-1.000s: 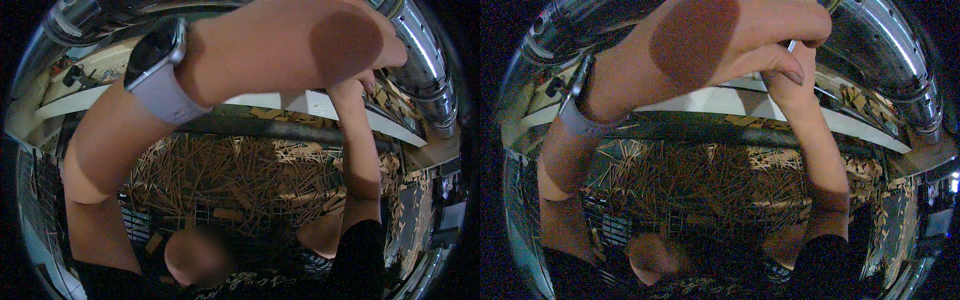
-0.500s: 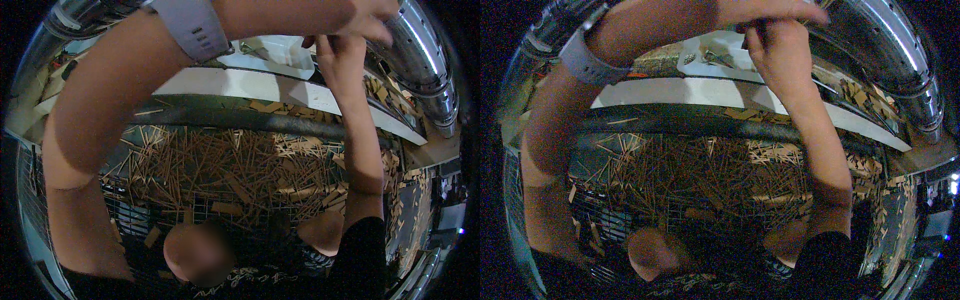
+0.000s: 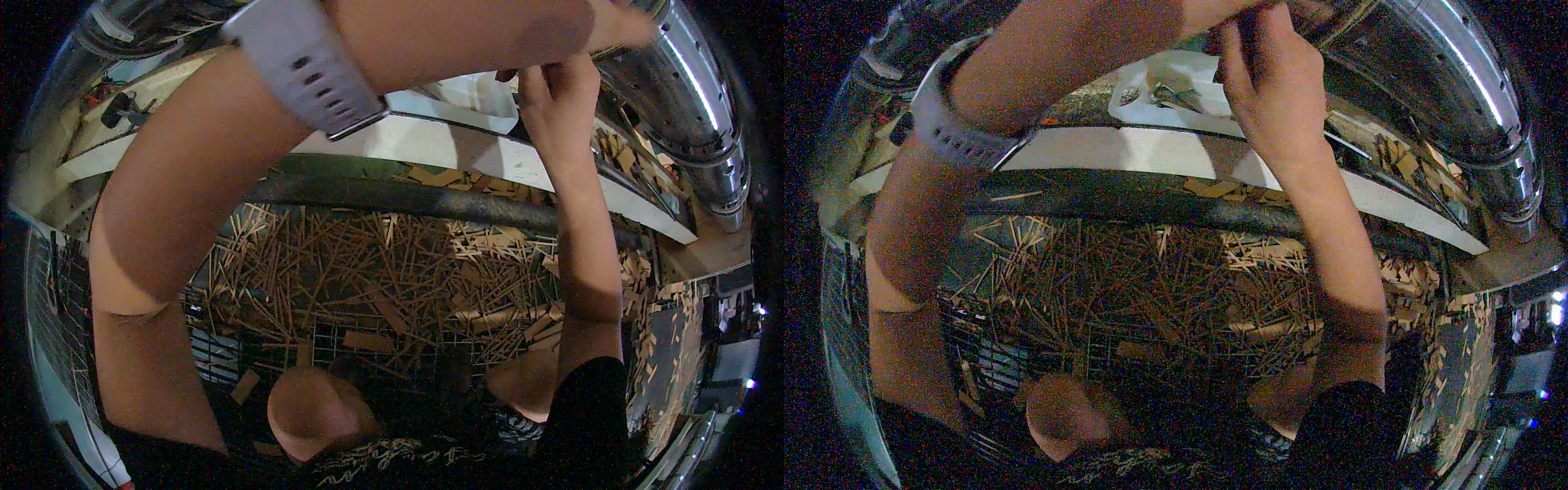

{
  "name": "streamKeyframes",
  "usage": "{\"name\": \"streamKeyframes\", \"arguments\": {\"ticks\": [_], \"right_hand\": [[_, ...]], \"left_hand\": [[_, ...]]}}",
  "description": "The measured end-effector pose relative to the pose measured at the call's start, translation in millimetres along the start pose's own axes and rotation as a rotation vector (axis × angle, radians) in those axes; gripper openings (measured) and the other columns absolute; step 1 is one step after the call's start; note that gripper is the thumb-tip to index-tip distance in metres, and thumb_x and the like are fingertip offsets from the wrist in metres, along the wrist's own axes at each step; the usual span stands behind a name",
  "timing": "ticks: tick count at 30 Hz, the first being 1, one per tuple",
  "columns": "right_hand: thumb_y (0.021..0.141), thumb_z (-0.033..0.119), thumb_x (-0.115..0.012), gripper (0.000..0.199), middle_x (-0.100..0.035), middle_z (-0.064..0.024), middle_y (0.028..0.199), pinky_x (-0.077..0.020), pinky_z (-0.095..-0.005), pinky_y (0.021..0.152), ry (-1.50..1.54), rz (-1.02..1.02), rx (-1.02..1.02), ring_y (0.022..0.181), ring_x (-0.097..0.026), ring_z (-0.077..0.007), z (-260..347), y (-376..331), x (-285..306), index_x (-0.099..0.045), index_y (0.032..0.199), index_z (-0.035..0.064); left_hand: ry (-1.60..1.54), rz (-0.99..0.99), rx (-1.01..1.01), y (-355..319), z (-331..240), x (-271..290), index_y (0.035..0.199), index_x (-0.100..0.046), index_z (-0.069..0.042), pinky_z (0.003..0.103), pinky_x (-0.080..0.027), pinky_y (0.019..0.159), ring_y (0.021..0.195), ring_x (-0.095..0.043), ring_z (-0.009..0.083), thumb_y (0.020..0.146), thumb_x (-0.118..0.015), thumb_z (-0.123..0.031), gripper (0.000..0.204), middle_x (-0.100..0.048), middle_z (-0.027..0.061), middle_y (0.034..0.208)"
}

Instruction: The person cleans debris from the internal components of a large packaging machine and uses an allen key to adjust several screws on a metal cylinder.

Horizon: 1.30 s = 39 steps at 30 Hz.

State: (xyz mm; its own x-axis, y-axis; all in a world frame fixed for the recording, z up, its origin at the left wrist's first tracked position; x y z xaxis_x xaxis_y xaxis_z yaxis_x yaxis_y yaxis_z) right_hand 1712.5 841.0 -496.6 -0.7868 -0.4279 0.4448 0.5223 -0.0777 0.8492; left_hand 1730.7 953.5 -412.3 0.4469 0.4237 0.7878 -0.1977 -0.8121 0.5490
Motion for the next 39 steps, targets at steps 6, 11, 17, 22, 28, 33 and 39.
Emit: {"name": "streamKeyframes", "arguments": {"ticks": [6,11,17,22,28,33,39], "right_hand": [[0.091,0.004,-0.048,0.01,-0.058,-0.0054,0.074,-0.0408,-0.0202,0.054,0.238,-0.059,0.073,0.059,-0.053,-0.0104,7,-1,0,-0.05,0.098,-0.0016],[0.09,0.001,-0.045,0.006,-0.058,-0.004,0.072,-0.0399,-0.0211,0.053,0.216,-0.13,-0.032,0.06,-0.053,-0.0101,0,-5,1,-0.049,0.094,0.0002],[0.093,0.01,-0.047,0.011,-0.061,-0.0053,0.075,-0.0415,-0.0202,0.054,0.249,-0.053,-0.025,0.064,-0.055,-0.0082,1,2,-3,-0.05,0.094,-0.0005],[0.092,0.007,-0.044,0.024,-0.053,-0.0056,0.079,-0.0428,-0.0234,0.051,-0.082,-0.097,0.329,0.063,-0.054,-0.0131,40,5,-1,-0.045,0.115,0.0045],[0.092,0.008,-0.045,0.019,-0.055,-0.0053,0.075,-0.0431,-0.0222,0.052,-0.046,-0.131,0.124,0.06,-0.054,-0.012,31,8,5,-0.049,0.11,0.0027],[0.094,0.013,-0.047,0.018,-0.061,-0.0044,0.078,-0.044,-0.0197,0.053,0.091,-0.243,0.048,0.063,-0.054,-0.0082,25,0,19,-0.054,0.105,0.0003],[0.094,0.013,-0.045,0.018,-0.059,-0.0048,0.078,-0.0451,-0.021,0.053,0.241,-0.218,0.094,0.06,-0.053,-0.0091,34,6,16,-0.053,0.102,-0.0011]], "left_hand": [[-0.151,-0.31,0.394,-8,-12,5,0.101,-0.055,0.002,0.031,-0.048,0.068,0.075,-0.057,0.0179,0.091,-0.044,-0.025,0.031,-0.058,0.0122,0.084],[-0.133,-0.275,0.018,-23,-21,-8,0.099,-0.057,0.001,0.032,-0.048,0.067,0.072,-0.057,0.0179,0.091,-0.048,-0.026,0.03,-0.059,0.0129,0.083],[-0.052,-0.232,0.22,-2,10,6,0.087,-0.056,0.003,0.028,-0.047,0.049,0.053,-0.054,0.0155,0.089,-0.048,-0.017,0.022,-0.056,0.0107,0.062],[-0.576,-0.311,0.312,-16,14,3,0.09,-0.055,0.008,0.024,-0.049,0.054,0.065,-0.058,0.0135,0.09,-0.043,-0.013,0.025,-0.058,0.013,0.075],[-0.253,-0.103,0.149,-23,15,8,0.101,-0.059,0.003,0.022,-0.046,0.061,0.072,-0.055,0.0101,0.091,-0.05,-0.032,0.037,-0.059,0.0065,0.082],[0.139,-0.116,-0.082,-37,-15,13,0.106,-0.058,0.002,0.025,-0.045,0.062,0.072,-0.055,0.012,0.09,-0.052,-0.037,0.042,-0.059,0.0071,0.085],[-0.025,-0.048,-0.088,-38,-10,17,0.112,-0.054,0.002,0.029,-0.047,0.068,0.078,-0.057,0.0167,0.089,-0.053,-0.037,0.045,-0.06,0.0105,0.091]]}}
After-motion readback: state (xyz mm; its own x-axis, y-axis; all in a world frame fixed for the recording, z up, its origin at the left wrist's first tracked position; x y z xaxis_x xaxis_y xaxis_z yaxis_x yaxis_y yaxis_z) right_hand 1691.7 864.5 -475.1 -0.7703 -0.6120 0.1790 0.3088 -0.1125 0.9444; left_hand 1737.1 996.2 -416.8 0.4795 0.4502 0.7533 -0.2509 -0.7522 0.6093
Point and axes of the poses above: each hand's wrist, its own y-axis towards the middle knuckle, its own x-axis out of the back of the hand, z = x × y, the point moved 7 cm from there along y, towards the middle knuckle
